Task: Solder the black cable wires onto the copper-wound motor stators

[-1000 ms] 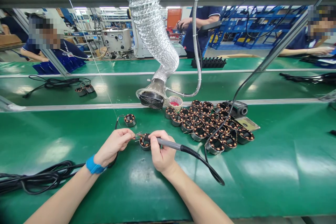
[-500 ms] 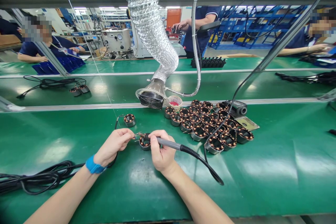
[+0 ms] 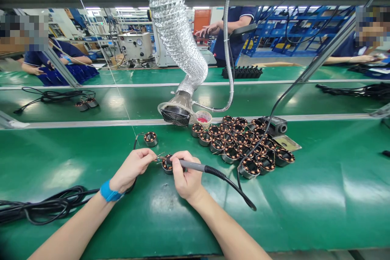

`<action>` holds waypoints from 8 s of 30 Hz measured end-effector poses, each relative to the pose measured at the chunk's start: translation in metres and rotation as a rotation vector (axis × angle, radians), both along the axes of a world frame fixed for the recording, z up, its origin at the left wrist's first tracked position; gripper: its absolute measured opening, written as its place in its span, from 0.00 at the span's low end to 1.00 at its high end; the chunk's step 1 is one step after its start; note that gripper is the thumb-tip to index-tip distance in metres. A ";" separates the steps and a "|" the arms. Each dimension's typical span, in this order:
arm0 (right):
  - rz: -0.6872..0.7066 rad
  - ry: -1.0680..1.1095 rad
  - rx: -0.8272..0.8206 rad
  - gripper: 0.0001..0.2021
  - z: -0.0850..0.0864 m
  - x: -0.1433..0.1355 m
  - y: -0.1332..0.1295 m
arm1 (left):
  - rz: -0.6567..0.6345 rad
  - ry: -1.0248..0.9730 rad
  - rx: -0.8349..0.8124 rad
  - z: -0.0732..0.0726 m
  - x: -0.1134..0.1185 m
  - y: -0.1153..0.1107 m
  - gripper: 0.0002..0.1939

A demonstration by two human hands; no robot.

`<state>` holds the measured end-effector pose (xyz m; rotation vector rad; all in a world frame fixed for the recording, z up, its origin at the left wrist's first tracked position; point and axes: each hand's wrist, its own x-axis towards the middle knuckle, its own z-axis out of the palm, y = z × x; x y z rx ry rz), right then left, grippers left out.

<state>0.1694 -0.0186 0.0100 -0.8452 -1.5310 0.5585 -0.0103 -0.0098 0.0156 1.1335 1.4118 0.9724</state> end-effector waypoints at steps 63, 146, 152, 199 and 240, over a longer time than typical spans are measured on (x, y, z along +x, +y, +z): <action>0.056 -0.294 0.097 0.18 -0.008 -0.011 0.020 | -0.049 -0.010 0.228 -0.005 0.006 0.004 0.08; -0.108 0.035 0.055 0.14 -0.009 0.002 -0.007 | -0.160 0.045 -0.081 0.004 -0.007 -0.001 0.08; -0.066 0.023 0.073 0.13 -0.006 0.000 -0.007 | -0.147 0.089 -0.034 0.003 -0.005 -0.003 0.08; -0.122 0.019 -0.019 0.16 -0.008 0.000 -0.007 | -0.120 0.101 0.017 0.000 -0.005 -0.003 0.08; 0.172 -0.333 -0.174 0.35 -0.017 -0.009 0.009 | -0.128 0.042 -0.017 0.001 -0.005 -0.003 0.12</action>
